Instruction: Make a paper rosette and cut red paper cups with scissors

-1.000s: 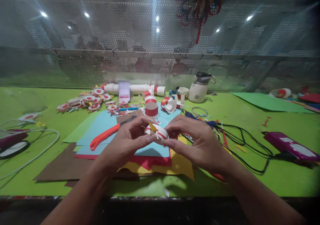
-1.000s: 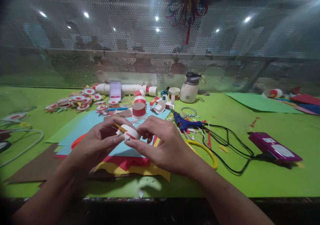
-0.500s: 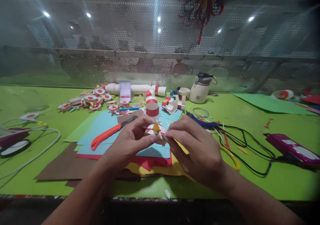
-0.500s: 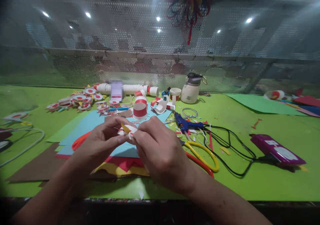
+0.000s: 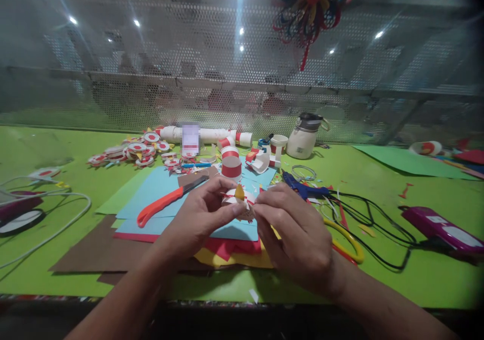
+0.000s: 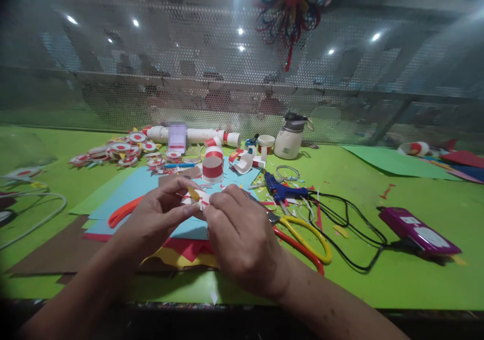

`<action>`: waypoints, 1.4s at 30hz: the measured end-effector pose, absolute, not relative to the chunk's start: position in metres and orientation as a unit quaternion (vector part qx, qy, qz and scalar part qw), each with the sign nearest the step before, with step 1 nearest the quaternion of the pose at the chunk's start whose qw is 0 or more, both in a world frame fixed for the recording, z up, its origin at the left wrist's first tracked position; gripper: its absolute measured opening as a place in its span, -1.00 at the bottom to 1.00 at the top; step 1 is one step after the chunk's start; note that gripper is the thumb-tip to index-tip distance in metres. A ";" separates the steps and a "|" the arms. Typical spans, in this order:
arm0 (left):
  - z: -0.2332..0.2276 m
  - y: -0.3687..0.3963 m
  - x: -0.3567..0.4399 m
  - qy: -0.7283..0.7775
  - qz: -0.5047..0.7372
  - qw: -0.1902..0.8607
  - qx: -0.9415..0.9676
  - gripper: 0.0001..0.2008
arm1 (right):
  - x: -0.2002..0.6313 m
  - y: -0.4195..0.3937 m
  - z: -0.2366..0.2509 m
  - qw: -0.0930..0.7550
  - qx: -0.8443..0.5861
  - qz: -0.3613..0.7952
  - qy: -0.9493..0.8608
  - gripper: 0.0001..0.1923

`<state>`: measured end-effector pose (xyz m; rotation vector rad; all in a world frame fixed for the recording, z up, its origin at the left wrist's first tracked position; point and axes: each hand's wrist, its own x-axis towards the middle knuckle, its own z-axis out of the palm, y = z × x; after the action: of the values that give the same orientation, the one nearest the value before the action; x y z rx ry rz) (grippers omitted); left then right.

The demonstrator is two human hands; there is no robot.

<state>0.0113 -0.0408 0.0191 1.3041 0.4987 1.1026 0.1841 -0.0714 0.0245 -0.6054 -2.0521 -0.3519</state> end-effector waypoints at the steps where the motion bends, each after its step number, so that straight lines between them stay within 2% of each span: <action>1: 0.019 -0.041 0.011 0.218 0.480 0.630 0.570 -0.83 | 0.184 -0.071 0.024 0.468 -0.244 -0.147 -0.837 -0.78; 10: 0.020 -0.043 0.013 0.226 0.476 0.640 0.559 -0.82 | 0.183 -0.070 0.025 0.470 -0.235 -0.160 -0.835 -0.77; 21: 0.018 -0.041 0.012 0.229 0.488 0.621 0.569 -0.82 | 0.180 -0.070 0.023 0.453 -0.253 -0.159 -0.840 -0.85; 25: 0.018 -0.041 0.011 0.228 0.498 0.607 0.576 -0.83 | 0.181 -0.072 0.030 0.460 -0.274 -0.100 -0.839 -0.89; 30: 0.019 -0.040 0.012 0.214 0.482 0.599 0.602 -0.81 | 0.186 -0.074 0.042 0.527 -0.319 0.016 -0.787 -0.91; 35: 0.022 -0.042 0.014 0.227 0.466 0.579 0.629 -0.81 | 0.188 -0.070 0.046 0.508 -0.363 0.101 -0.774 -0.93; 37: 0.023 -0.043 0.016 0.226 0.463 0.574 0.636 -0.83 | 0.187 -0.068 0.046 0.508 -0.347 0.118 -0.780 -0.96; 42: 0.021 -0.043 0.018 0.236 0.453 0.571 0.643 -0.84 | 0.186 -0.067 0.043 0.523 -0.340 0.109 -0.774 -0.88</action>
<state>0.0176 -0.0435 0.0213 1.5084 0.5535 1.0638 0.1860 -0.0665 0.0434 -0.8142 -1.8523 0.2613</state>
